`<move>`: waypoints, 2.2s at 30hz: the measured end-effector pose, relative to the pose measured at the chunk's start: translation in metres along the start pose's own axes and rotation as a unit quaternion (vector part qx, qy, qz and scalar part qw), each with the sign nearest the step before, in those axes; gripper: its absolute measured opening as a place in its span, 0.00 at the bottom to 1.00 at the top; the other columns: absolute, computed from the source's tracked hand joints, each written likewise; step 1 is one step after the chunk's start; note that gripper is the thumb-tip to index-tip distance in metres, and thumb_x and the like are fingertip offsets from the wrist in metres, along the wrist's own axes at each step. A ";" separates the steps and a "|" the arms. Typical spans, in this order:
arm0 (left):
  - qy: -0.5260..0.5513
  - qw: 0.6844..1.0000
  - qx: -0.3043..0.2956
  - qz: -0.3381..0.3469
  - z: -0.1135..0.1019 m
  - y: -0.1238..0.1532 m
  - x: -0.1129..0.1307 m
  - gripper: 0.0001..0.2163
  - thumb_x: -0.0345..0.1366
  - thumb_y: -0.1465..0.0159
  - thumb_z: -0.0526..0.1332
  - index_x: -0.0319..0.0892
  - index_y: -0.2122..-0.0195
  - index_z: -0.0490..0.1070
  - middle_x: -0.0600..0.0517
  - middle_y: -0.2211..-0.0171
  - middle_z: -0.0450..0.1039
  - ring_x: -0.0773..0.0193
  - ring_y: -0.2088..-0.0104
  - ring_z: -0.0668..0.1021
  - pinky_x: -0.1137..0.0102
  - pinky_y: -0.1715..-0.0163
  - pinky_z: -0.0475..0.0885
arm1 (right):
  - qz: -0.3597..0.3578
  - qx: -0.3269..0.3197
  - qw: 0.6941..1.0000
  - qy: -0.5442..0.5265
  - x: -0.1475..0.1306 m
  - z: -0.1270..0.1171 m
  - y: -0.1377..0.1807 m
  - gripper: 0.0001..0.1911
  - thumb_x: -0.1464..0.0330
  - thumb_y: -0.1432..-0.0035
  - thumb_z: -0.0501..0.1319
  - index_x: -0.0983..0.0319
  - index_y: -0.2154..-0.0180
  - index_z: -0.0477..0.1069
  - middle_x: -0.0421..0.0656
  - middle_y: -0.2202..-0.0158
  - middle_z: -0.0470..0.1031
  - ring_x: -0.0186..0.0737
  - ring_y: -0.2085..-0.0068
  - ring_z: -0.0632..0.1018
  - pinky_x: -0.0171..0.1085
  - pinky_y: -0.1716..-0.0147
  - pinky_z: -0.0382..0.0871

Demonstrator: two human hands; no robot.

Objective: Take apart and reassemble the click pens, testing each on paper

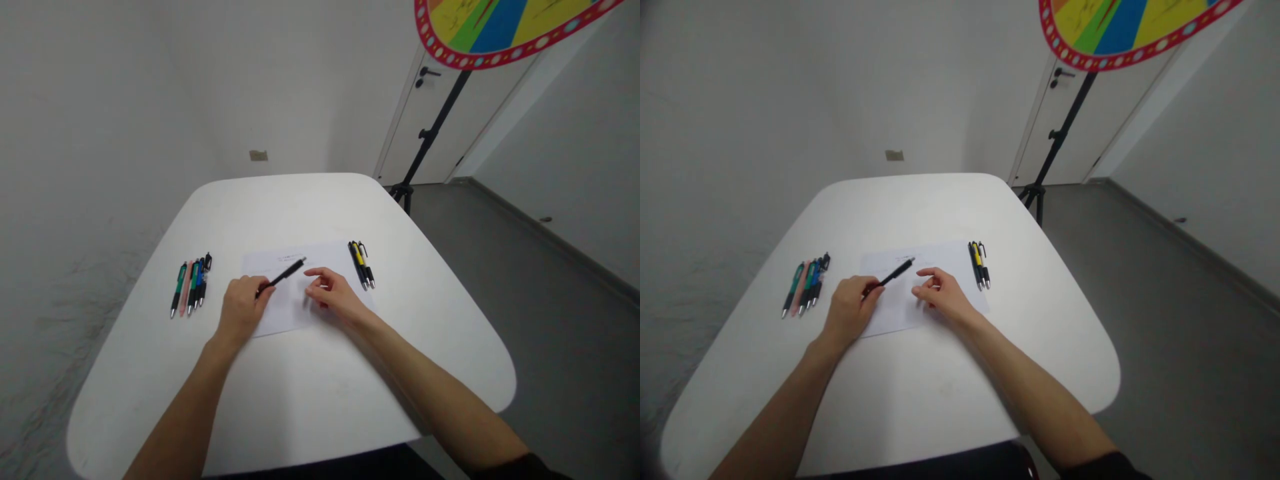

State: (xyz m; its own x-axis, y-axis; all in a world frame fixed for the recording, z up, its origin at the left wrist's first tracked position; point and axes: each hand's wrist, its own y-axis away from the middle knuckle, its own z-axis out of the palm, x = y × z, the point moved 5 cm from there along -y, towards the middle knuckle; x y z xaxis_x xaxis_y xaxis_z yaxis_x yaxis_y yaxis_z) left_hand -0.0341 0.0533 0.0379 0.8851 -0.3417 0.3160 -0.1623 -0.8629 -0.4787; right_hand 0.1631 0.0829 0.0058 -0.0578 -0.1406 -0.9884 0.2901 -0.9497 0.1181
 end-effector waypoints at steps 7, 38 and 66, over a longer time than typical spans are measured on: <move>0.078 0.991 -0.063 0.092 0.019 0.007 0.027 0.09 0.41 0.33 0.56 0.42 0.64 0.72 0.50 0.70 0.76 0.61 0.68 0.74 0.66 0.66 0.68 | -0.009 -0.022 0.979 -0.201 0.003 0.022 0.004 0.18 0.53 0.51 0.67 0.62 0.69 0.75 0.41 0.69 0.75 0.34 0.68 0.75 0.35 0.67 0.69; 0.104 0.980 -0.092 0.142 0.022 0.012 0.036 0.08 0.41 0.37 0.61 0.42 0.64 0.73 0.51 0.73 0.75 0.62 0.70 0.75 0.65 0.66 0.68 | -0.007 0.044 0.881 -0.471 -0.014 -0.017 0.000 0.29 0.52 0.43 0.54 0.59 0.86 0.45 0.31 0.87 0.42 0.28 0.84 0.46 0.29 0.86 0.49; 0.117 0.974 -0.089 0.173 0.024 0.012 0.042 0.11 0.44 0.39 0.64 0.41 0.64 0.72 0.52 0.73 0.75 0.62 0.71 0.74 0.66 0.67 0.67 | 0.025 0.033 0.842 -0.537 -0.015 0.000 0.003 0.26 0.53 0.38 0.49 0.59 0.83 0.46 0.34 0.86 0.50 0.30 0.82 0.54 0.32 0.80 0.58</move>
State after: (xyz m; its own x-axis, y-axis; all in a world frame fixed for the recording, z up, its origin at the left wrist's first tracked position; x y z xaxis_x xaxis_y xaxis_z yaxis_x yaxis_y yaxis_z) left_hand 0.0116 0.0375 0.0257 0.6435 -0.6811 0.3493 -0.5247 -0.7247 -0.4467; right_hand 0.1652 0.0824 0.0205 -0.8888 -0.3188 -0.3293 0.2656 -0.9438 0.1968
